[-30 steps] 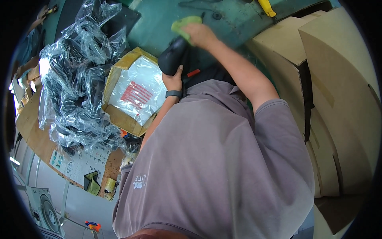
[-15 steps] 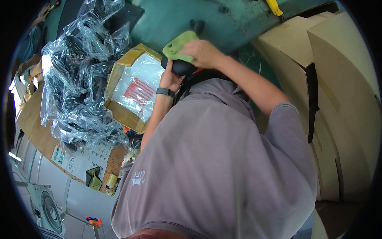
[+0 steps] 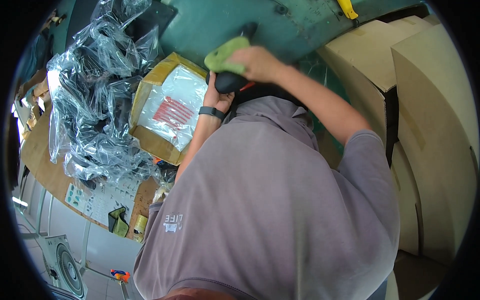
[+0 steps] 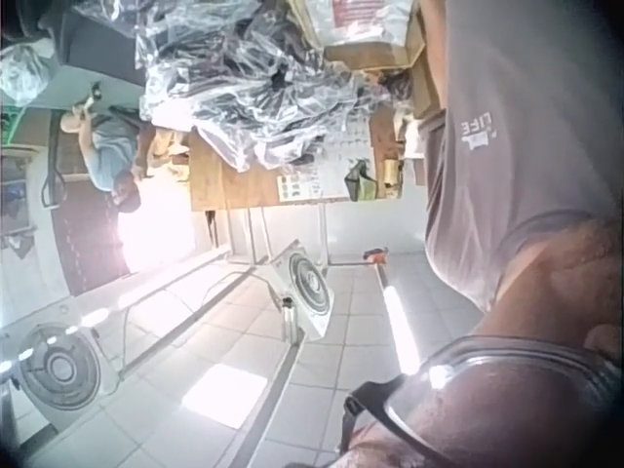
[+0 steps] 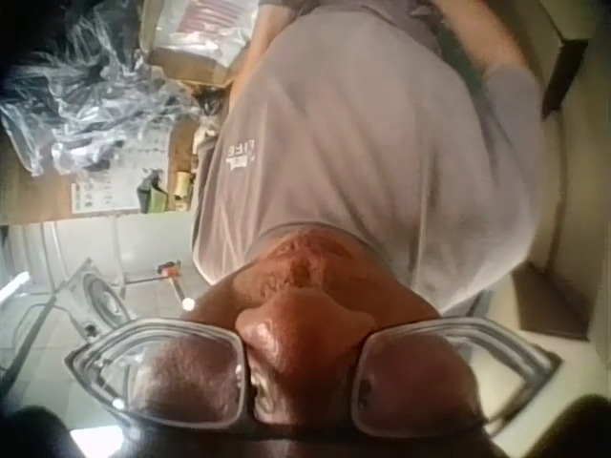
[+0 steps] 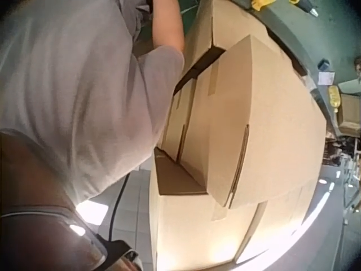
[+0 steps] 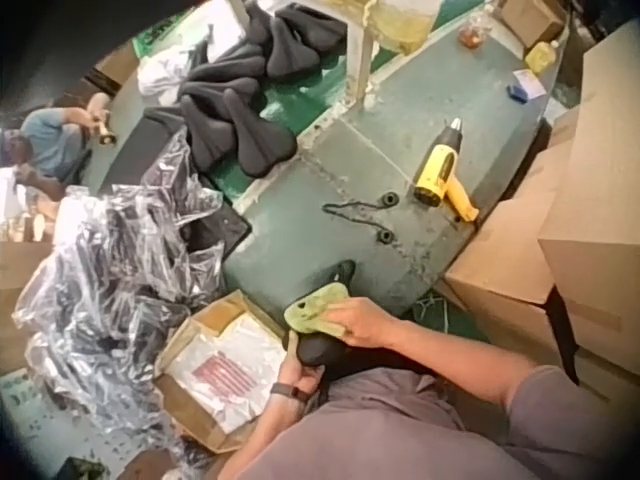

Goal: Clean and wipe bicycle seats with a cloth and cleaning solution.

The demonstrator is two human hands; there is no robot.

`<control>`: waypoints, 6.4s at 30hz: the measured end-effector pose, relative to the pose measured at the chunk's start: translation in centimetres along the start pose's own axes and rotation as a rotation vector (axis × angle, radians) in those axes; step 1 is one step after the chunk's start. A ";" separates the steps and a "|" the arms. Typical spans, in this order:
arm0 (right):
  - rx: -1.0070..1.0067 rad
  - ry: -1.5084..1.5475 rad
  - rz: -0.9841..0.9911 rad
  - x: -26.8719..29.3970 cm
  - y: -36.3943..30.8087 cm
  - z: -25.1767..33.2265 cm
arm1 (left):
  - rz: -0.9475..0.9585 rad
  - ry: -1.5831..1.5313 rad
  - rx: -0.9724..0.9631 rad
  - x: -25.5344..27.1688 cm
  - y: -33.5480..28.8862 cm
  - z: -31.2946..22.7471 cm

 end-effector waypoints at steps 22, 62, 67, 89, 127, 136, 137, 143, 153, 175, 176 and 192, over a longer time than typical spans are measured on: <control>-0.139 -0.081 -0.197 -1.1 -0.7 -8.7 | 0.038 -0.521 0.533 -1.9 1.7 -1.0; -0.385 -0.208 -0.221 4.1 -3.4 -5.2 | 0.046 -0.154 0.180 -1.4 1.0 1.1; -0.242 -0.220 -0.083 0.4 -2.8 -4.1 | 0.023 -0.024 -0.008 -2.6 -1.2 1.3; -0.591 -0.610 -0.446 15.5 -5.8 -11.5 | 0.130 0.137 -0.206 -3.3 -2.2 -0.8; -0.500 0.251 -0.138 1.7 -4.7 0.8 | 0.134 0.291 -0.469 -5.7 -5.2 -1.8; -0.333 -0.114 -0.196 2.2 -1.2 1.7 | 0.126 0.290 -0.458 -4.4 -4.4 -2.1; -0.347 -0.097 -0.150 1.6 -1.0 1.9 | 0.129 0.287 -0.480 -4.2 -4.6 -2.2; -0.366 -0.270 -0.168 0.7 -0.8 -0.6 | 0.121 0.351 -0.524 -3.5 -4.1 -2.4; -0.397 -0.157 -0.348 2.2 -1.9 -4.0 | 0.194 0.445 -0.722 -6.7 -6.5 -2.4; -0.460 -0.281 -0.426 2.2 -1.9 -7.3 | 0.190 0.658 -0.877 -6.0 -6.6 -2.7; -0.444 -0.275 -0.478 2.0 -2.1 -7.8 | 0.206 0.698 -0.898 -5.5 -6.6 -3.1; -0.390 -0.275 -0.270 -0.5 -1.2 -5.3 | 0.186 1.151 -1.121 -4.1 -10.6 -3.2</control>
Point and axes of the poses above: each hand's wrist, its own y-axis towards the middle knuckle, its own x-axis out of the back of the hand, z = x × y, the point moved 10 cm from there along y, towards the middle knuckle, and after that the axes turned 12 degrees about -y, right-handed, at the moved point
